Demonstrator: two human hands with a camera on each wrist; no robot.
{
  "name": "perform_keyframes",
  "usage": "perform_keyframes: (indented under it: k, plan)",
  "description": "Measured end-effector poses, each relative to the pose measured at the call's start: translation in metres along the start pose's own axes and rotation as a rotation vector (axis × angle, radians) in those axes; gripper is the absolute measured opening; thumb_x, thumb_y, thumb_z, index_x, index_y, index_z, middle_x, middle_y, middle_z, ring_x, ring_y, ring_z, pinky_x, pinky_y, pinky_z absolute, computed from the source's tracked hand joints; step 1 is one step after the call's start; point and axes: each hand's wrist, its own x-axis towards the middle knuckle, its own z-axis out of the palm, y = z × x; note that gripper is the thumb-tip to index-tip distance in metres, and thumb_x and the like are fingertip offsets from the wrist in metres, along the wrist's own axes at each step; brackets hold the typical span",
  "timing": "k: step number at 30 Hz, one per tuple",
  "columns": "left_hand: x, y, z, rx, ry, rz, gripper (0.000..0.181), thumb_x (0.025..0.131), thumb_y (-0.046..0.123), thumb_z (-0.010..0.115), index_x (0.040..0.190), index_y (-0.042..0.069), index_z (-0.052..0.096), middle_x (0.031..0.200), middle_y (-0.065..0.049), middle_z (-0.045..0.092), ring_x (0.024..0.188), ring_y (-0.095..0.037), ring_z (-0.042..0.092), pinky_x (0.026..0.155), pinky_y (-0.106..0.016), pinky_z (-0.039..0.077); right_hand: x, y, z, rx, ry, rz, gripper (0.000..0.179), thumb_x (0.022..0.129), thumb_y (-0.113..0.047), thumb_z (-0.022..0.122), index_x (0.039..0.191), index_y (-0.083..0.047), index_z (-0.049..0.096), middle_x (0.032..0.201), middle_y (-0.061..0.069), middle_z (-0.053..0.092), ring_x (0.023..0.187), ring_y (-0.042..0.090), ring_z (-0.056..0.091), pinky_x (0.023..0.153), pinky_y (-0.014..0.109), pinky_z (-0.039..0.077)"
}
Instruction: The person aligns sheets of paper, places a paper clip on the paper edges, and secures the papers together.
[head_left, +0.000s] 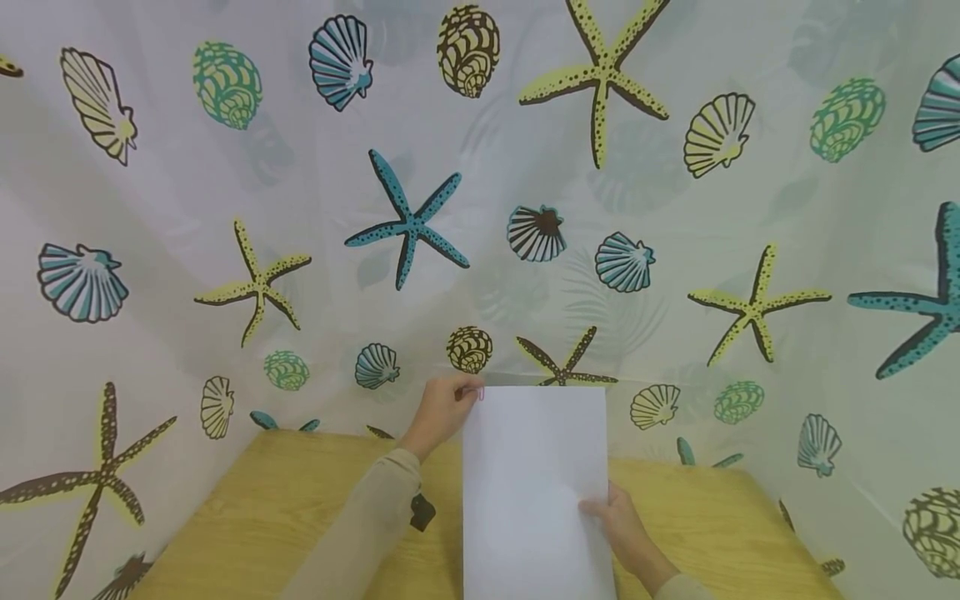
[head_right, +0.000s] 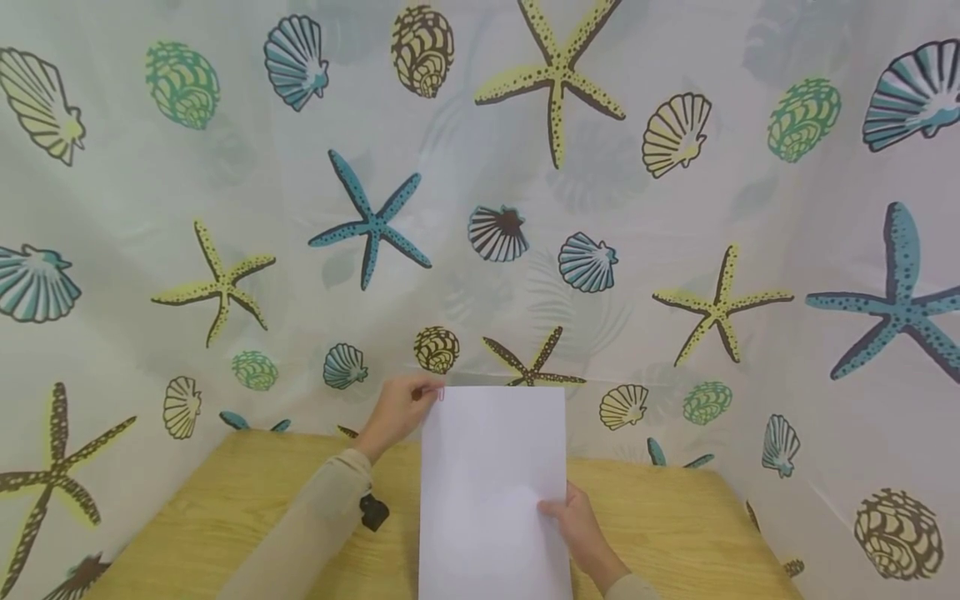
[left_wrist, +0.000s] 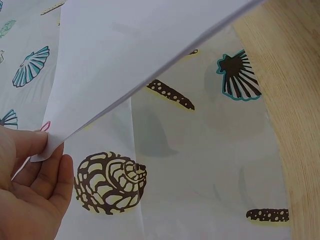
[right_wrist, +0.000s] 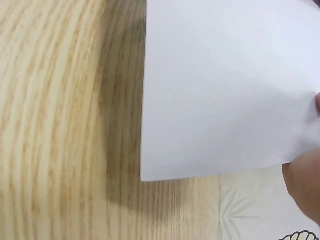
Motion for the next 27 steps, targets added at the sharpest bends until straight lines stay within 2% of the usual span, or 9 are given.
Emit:
perform_keyframes:
  k: [12,22,27]
  plan:
    - [-0.0009,-0.0045,0.0008,-0.068,-0.011,-0.062,0.018,0.089,0.002,0.061,0.103,0.004,0.072,0.098,-0.006,0.07,0.082,-0.016,0.06,0.074,-0.03,0.053,-0.0002,-0.0007,0.0008,-0.012,0.008,0.004,0.049,0.086,0.001,0.053,0.132,0.011,0.042,0.126,0.025,0.052,0.115,0.039,0.05,0.098,0.056,0.038]
    - [-0.0024,-0.0038,0.0004,-0.094,-0.036,-0.124,0.02,0.09,0.004,0.059,0.106,0.004,0.071,0.102,-0.007,0.067,0.085,-0.018,0.058,0.076,-0.032,0.052,-0.0009,-0.0013,0.0009,-0.014,-0.003,0.01,0.052,0.087,0.001,0.053,0.136,0.011,0.038,0.134,0.027,0.046,0.124,0.044,0.042,0.102,0.058,0.032]
    - [-0.0031,-0.0075,0.0018,-0.105,-0.037,-0.131,0.022,0.09,0.005,0.058,0.109,0.006,0.069,0.108,-0.007,0.066,0.089,-0.018,0.057,0.078,-0.034,0.051,-0.0013,-0.0018,0.0013,-0.011,-0.001,0.0,0.052,0.086,0.002,0.053,0.135,0.011,0.038,0.134,0.028,0.046,0.124,0.045,0.042,0.102,0.059,0.032]
